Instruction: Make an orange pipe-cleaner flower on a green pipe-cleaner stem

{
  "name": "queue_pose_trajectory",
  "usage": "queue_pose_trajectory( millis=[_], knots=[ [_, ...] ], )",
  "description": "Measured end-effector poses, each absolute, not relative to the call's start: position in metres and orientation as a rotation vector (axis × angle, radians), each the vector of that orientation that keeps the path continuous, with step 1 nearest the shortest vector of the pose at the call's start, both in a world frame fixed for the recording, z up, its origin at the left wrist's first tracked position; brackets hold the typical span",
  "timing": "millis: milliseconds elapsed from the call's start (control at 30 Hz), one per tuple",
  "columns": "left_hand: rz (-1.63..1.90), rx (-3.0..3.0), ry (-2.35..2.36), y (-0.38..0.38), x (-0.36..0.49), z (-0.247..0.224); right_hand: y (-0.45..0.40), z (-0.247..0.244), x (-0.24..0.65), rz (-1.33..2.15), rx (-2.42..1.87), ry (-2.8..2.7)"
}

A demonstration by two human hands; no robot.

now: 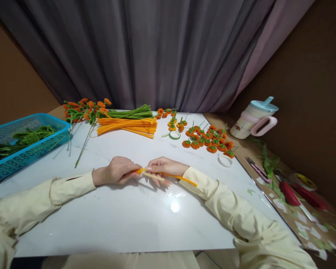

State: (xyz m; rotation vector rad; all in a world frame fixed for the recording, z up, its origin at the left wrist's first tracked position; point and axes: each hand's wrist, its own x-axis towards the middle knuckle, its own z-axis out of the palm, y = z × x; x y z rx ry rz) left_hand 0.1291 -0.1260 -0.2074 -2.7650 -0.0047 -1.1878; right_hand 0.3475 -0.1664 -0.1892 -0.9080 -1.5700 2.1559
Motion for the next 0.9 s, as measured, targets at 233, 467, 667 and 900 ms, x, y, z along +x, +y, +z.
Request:
queue_pose_trajectory(
  millis=[233,467,667,900],
  knots=[
    [-1.096,-2.654,-0.019,-0.125,0.128,-0.209,-0.168,-0.195,0.343,2.108,-0.93,-1.606],
    [-1.262,-2.74,-0.273,-0.125,0.131,-0.209,-0.172,-0.197,0.338,2.064,-1.016,-1.563],
    [-1.232,-2.767,-0.439,-0.125,0.134,-0.21,-0.175,-0.193,0.335,2.06,-1.095,-1.675],
    [-1.068,-2.776,-0.483,-0.125,0.134,-0.211,-0.177,-0.185,0.337,2.063,-1.032,-1.79]
  ],
)
